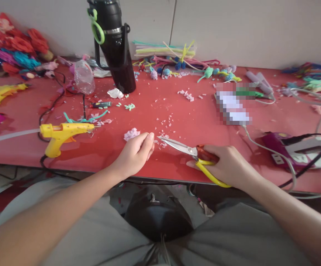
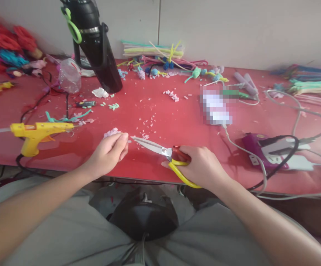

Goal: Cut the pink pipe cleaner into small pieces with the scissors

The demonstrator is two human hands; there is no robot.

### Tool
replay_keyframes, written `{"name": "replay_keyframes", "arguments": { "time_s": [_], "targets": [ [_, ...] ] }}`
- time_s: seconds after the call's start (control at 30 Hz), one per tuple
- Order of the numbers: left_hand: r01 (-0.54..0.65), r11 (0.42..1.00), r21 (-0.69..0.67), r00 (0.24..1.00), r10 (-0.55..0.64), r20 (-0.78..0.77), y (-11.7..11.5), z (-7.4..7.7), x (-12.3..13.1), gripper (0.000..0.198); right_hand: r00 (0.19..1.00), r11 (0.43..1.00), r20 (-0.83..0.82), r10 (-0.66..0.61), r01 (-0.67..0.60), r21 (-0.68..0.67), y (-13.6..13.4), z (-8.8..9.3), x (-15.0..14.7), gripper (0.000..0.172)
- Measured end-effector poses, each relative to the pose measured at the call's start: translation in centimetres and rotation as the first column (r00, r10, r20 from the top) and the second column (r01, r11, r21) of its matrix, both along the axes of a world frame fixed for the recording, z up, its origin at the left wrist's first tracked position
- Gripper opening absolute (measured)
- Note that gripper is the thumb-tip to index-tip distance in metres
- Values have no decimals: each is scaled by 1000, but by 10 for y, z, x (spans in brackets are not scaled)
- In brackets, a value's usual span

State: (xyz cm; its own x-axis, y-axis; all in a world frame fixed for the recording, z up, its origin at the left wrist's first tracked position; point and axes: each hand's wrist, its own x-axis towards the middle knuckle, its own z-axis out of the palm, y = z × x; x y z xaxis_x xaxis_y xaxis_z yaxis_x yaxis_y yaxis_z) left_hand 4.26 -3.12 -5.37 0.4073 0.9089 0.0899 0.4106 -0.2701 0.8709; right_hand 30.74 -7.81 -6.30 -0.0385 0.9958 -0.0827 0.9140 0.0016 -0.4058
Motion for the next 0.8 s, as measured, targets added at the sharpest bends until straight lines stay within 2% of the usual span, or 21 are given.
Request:
{"name": "replay_keyframes", "arguments": {
  "time_s": [0.6, 0.8],
  "targets": [
    [-15, 1000, -27, 1000, 15, 10, -1, 2, 0, 49, 997, 997, -44, 67, -66, 31, -1, 4, 1, 64],
    [-12, 998, -68, 999, 14, 39, -1, 3, -1, 50, 998, 997, -4, 62, -61, 37, -4, 4, 0, 62]
  ]
}}
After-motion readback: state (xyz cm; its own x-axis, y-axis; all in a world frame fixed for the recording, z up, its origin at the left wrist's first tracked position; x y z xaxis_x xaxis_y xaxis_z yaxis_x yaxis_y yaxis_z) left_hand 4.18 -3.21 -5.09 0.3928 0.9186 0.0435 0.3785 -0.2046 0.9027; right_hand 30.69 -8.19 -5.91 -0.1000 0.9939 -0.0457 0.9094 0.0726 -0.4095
